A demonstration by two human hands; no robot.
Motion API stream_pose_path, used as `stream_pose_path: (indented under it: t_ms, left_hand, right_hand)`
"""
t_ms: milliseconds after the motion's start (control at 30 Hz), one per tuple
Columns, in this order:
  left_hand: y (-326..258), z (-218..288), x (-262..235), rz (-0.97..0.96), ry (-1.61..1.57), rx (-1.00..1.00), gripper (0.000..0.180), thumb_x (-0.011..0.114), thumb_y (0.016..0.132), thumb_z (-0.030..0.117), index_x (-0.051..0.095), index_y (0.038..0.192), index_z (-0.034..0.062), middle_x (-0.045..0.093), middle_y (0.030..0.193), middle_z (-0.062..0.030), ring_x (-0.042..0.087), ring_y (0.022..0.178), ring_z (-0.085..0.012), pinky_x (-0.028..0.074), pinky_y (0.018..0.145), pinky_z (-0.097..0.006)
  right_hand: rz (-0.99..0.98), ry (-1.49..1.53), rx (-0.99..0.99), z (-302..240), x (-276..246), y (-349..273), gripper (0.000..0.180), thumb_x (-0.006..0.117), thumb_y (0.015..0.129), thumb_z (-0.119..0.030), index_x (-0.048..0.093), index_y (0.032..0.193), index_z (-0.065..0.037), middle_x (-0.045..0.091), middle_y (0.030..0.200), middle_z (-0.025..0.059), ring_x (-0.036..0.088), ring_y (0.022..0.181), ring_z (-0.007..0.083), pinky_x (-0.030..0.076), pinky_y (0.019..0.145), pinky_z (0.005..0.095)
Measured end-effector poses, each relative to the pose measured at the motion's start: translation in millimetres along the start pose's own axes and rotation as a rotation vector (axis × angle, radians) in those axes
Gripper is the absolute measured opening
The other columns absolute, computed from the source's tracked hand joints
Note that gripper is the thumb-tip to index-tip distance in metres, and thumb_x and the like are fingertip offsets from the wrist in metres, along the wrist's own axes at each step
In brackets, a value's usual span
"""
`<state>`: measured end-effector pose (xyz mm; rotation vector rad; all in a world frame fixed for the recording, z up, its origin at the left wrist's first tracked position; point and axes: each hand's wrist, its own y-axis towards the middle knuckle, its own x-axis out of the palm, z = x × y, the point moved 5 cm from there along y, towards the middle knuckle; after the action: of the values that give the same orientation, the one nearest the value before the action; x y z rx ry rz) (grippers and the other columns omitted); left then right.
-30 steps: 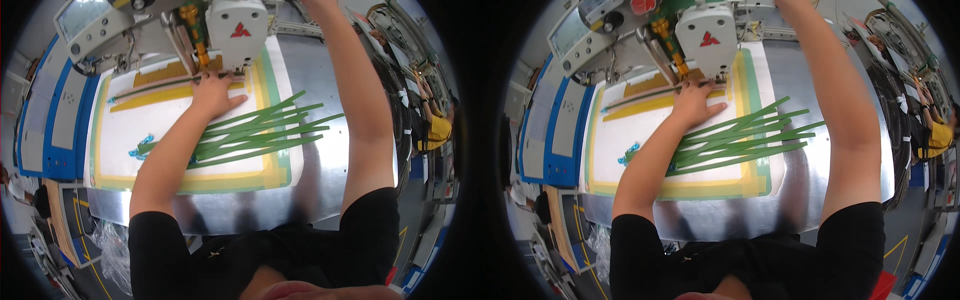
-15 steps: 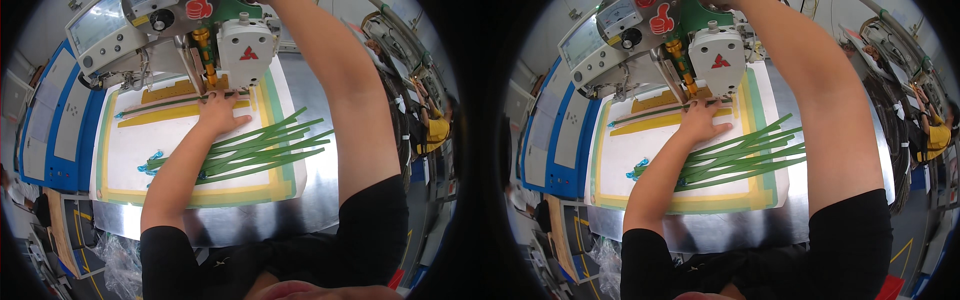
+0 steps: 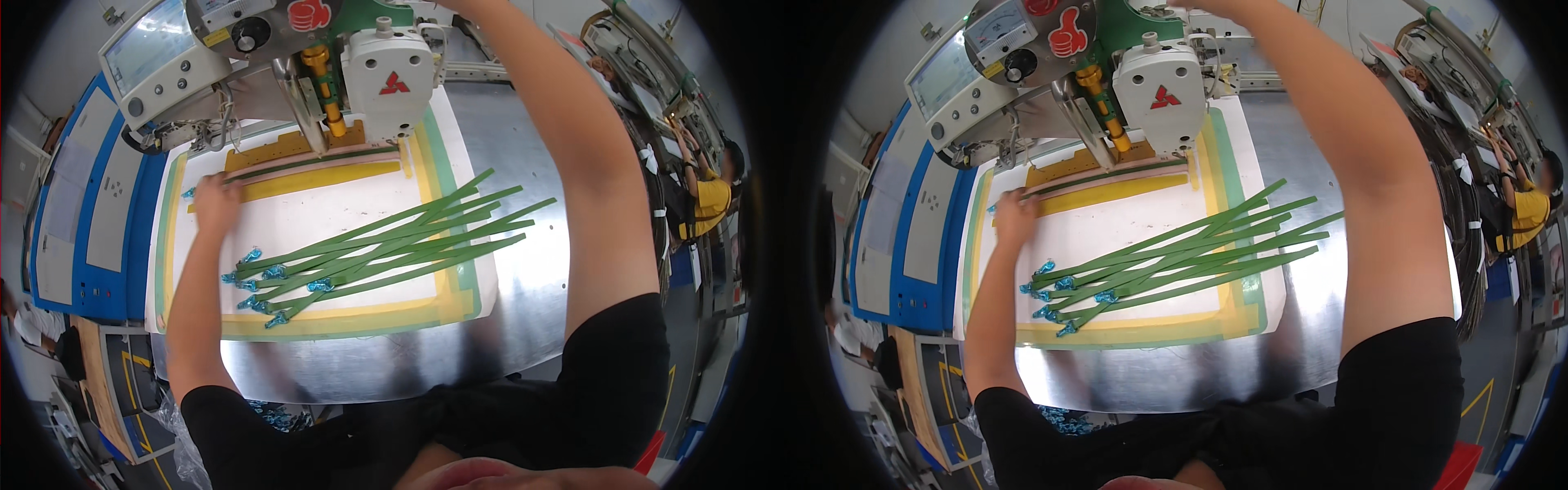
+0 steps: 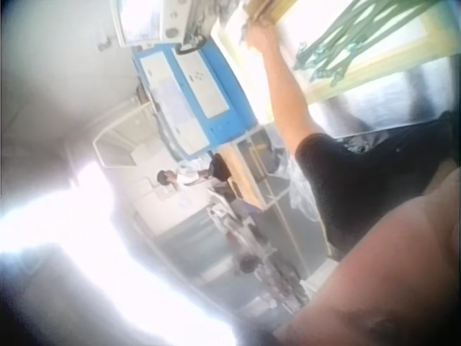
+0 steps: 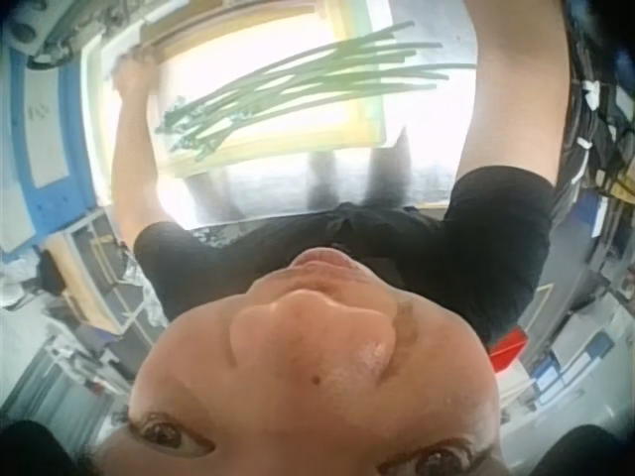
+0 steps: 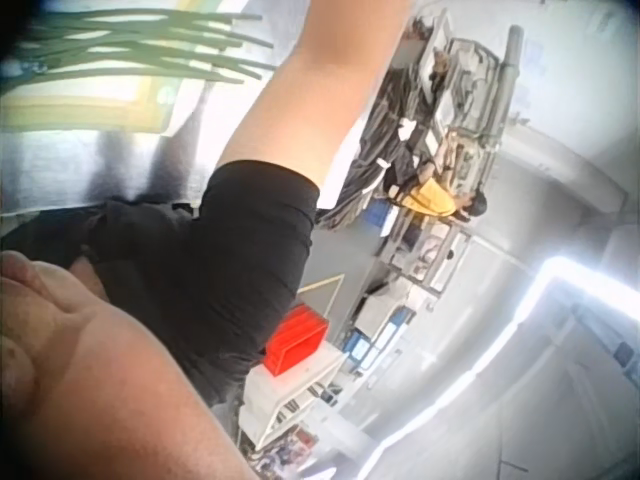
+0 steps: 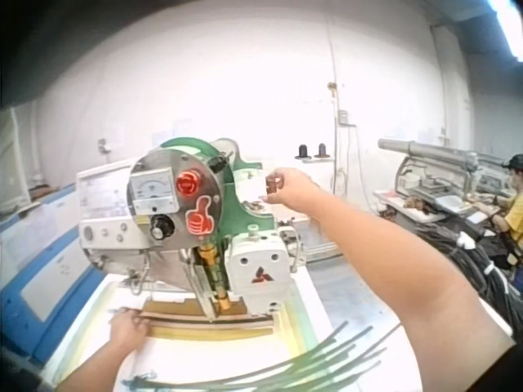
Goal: The person operates an industrial sewing machine to stitch green fabric straps. They repeatedly pick up a strap, align it under the machine's presser foot, and guide it through to sew a seam. After each stitch, the person cuts the thread and places the finished strap on the table.
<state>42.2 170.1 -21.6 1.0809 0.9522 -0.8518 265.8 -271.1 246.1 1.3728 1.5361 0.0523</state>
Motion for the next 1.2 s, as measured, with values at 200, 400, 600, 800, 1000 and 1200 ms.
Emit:
stream_pose_path:
  t_ms: [200, 400, 600, 800, 1000, 1200]
  left_hand:
    - [-14, -130, 0, -0.061, 0.161, -0.255, 0.060, 0.060, 0.102, 0.049, 0.059, 0.145, 0.0077, 0.059, 0.140, -0.0247, 0.057, 0.130, -0.0419, 0.049, 0.106, -0.053]
    - [28, -151, 21, -0.124, 0.122, -0.226, 0.053, 0.060, 0.102, 0.049, 0.064, 0.127, 0.0032, 0.069, 0.122, -0.0261, 0.065, 0.115, -0.0462, 0.051, 0.098, -0.052]
    - [41, -152, -5, -0.014, -0.137, -0.217, 0.039, 0.063, 0.104, 0.036, 0.065, 0.123, 0.0019, 0.074, 0.103, -0.0218, 0.069, 0.101, -0.0406, 0.052, 0.088, -0.045]
    - [-22, -117, -102, 0.235, -0.910, -0.268, 0.029, 0.061, 0.108, 0.022, 0.066, 0.130, 0.0036, 0.053, 0.087, 0.0038, 0.039, 0.071, -0.0058, 0.036, 0.065, -0.023]
    - [-156, -138, -145, 0.349, -1.092, -0.325, 0.026, 0.059, 0.108, 0.013, 0.061, 0.132, 0.0016, 0.050, 0.086, 0.0014, 0.041, 0.071, -0.0058, 0.036, 0.065, -0.025]
    - [-270, -147, -158, 0.402, -1.221, -0.395, 0.027, 0.059, 0.107, 0.008, 0.056, 0.132, 0.0006, 0.057, 0.084, -0.0002, 0.047, 0.068, -0.0065, 0.043, 0.069, -0.025]
  right_hand:
    - [0.023, 0.242, 0.578, 82, -5, -105, 0.026, 0.073, 0.095, -0.030, 0.074, 0.109, -0.009, 0.056, 0.070, -0.0044, 0.042, 0.053, 0.0054, 0.030, 0.047, 0.0271]
    - [-0.401, 0.232, 0.853, 97, 23, -268, 0.026, 0.076, 0.091, -0.031, 0.072, 0.102, -0.008, 0.060, 0.079, 0.0000, 0.052, 0.068, 0.0117, 0.040, 0.057, 0.0308]
    - [-0.571, 0.289, 0.749, 93, 48, -320, 0.029, 0.070, 0.095, -0.025, 0.070, 0.112, -0.001, 0.065, 0.093, 0.0033, 0.061, 0.089, 0.0142, 0.050, 0.082, 0.0302]
    - [-0.613, 0.210, 0.659, 46, 58, -299, 0.037, 0.069, 0.095, -0.022, 0.063, 0.127, -0.005, 0.062, 0.109, 0.0069, 0.059, 0.097, 0.0181, 0.050, 0.083, 0.0330]
    - [-0.595, 0.064, 0.309, 36, 94, -278, 0.036, 0.071, 0.090, -0.014, 0.064, 0.123, -0.002, 0.067, 0.110, 0.0142, 0.065, 0.099, 0.0279, 0.053, 0.088, 0.0396]
    - [-0.488, -0.053, 0.057, -1, 130, -264, 0.031, 0.068, 0.091, -0.011, 0.065, 0.120, 0.000, 0.067, 0.114, 0.0204, 0.065, 0.106, 0.0402, 0.053, 0.094, 0.0452]
